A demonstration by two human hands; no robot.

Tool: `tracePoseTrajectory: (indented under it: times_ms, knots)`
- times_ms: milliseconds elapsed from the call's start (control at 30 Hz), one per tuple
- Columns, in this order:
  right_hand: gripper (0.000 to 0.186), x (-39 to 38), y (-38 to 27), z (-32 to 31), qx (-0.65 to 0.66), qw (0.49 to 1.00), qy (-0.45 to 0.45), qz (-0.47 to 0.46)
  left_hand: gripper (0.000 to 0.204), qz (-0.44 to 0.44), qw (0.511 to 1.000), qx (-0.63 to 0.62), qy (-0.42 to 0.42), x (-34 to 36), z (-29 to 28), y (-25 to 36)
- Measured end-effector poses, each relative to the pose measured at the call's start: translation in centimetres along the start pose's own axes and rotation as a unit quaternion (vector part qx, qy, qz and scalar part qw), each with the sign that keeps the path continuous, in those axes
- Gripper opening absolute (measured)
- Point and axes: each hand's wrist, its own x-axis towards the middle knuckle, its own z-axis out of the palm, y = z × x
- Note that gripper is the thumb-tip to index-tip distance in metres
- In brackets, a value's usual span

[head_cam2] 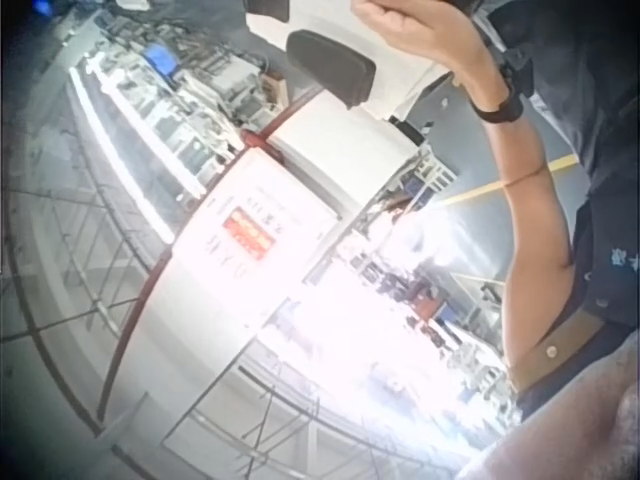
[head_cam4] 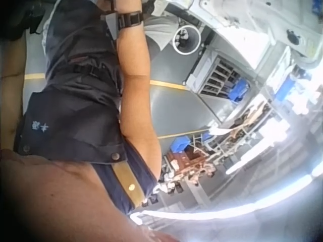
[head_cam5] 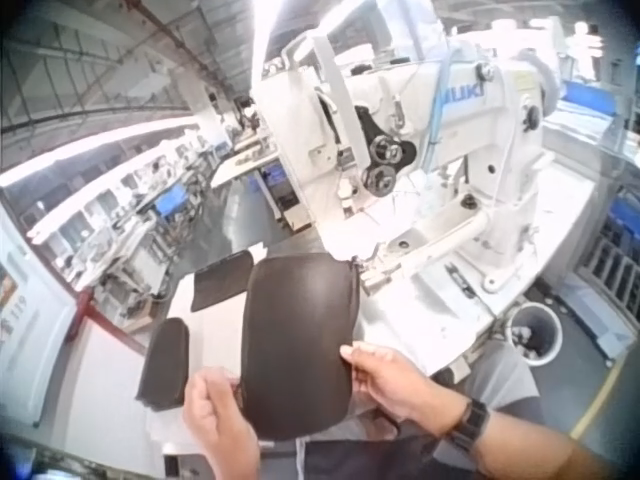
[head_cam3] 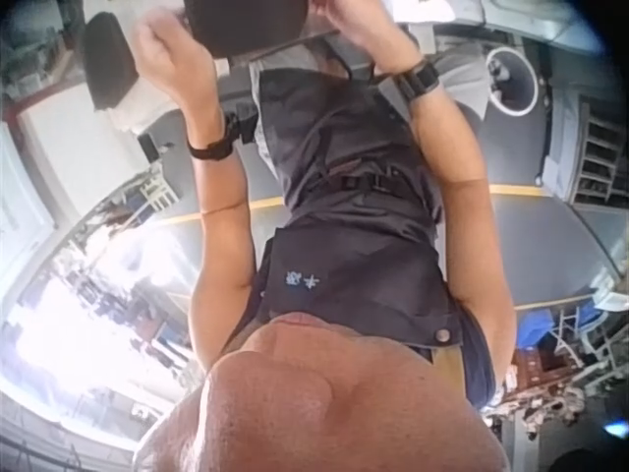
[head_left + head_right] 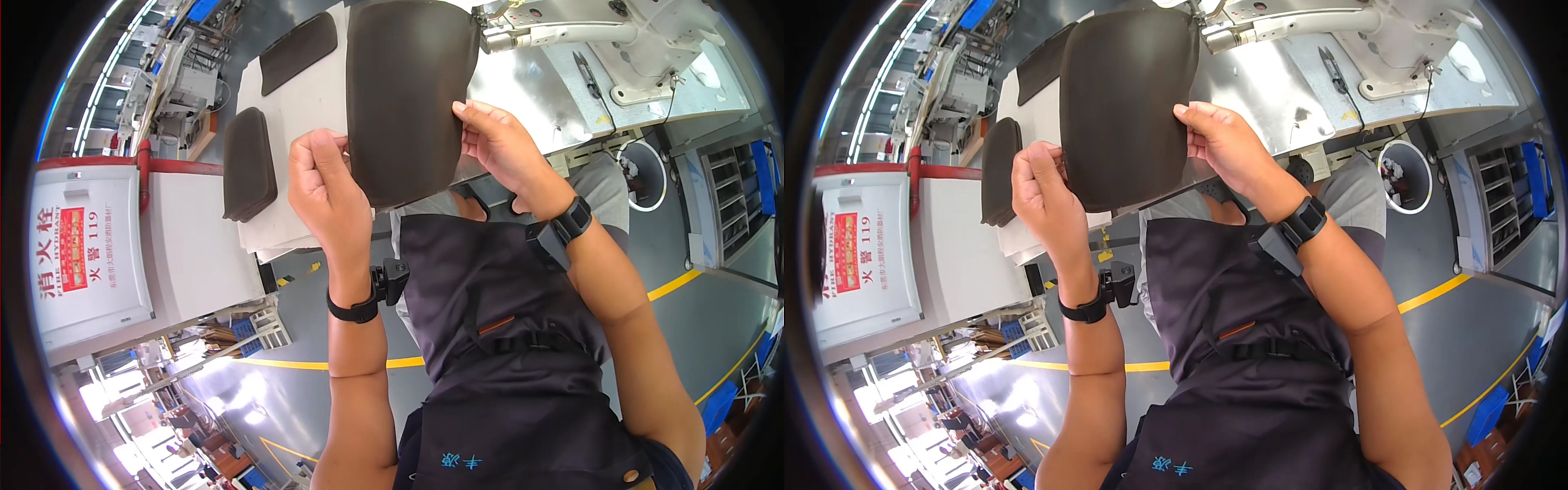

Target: The recorder is using an industrial sewing machine to stitch leather components and trimming excess thread.

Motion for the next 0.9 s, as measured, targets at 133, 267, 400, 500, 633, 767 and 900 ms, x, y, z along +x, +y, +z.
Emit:
tracePoseTrajectory:
  times_ms: [133,267,400,500,633,767,900]
  knots:
    - [0.022,0.1,0.1,-0.1,-0.007,1.0,-0.001,0.001,0.032,0.011,1.0,0.012,0.015,0.0,0.1,-0.4]
    - [0.023,0.0,0.1,-0.1,-0.006,1.0,0.0,0.0,0.026,0.002,1.0,-0.011,0.026,-0.2,0.2,-0.6]
    - [0.024,-0.1,-0.1,0.0,-0.005,1.0,-0.008,0.001,0.027,-0.02,0.998,-0.053,0.017,-0.6,0.0,-0.5]
    - [0.024,-0.2,-0.2,0.2,-0.004,1.0,-0.005,0.002,0.028,-0.03,0.995,-0.095,0.004,-0.7,-0.2,-0.3]
    - [0.025,-0.3,-0.1,0.3,0.003,1.0,0.003,0.004,0.03,-0.078,0.984,-0.161,-0.002,-0.9,-0.9,0.3]
    - [0.025,-0.1,0.0,0.1,-0.011,1.0,0.017,0.008,0.032,-0.166,0.967,-0.179,-0.077,-1.2,-2.2,1.0]
    - [0.026,0.0,0.0,-0.1,-0.002,1.0,-0.002,0.003,0.025,-0.113,0.985,-0.104,-0.083,-2.1,-2.1,0.9]
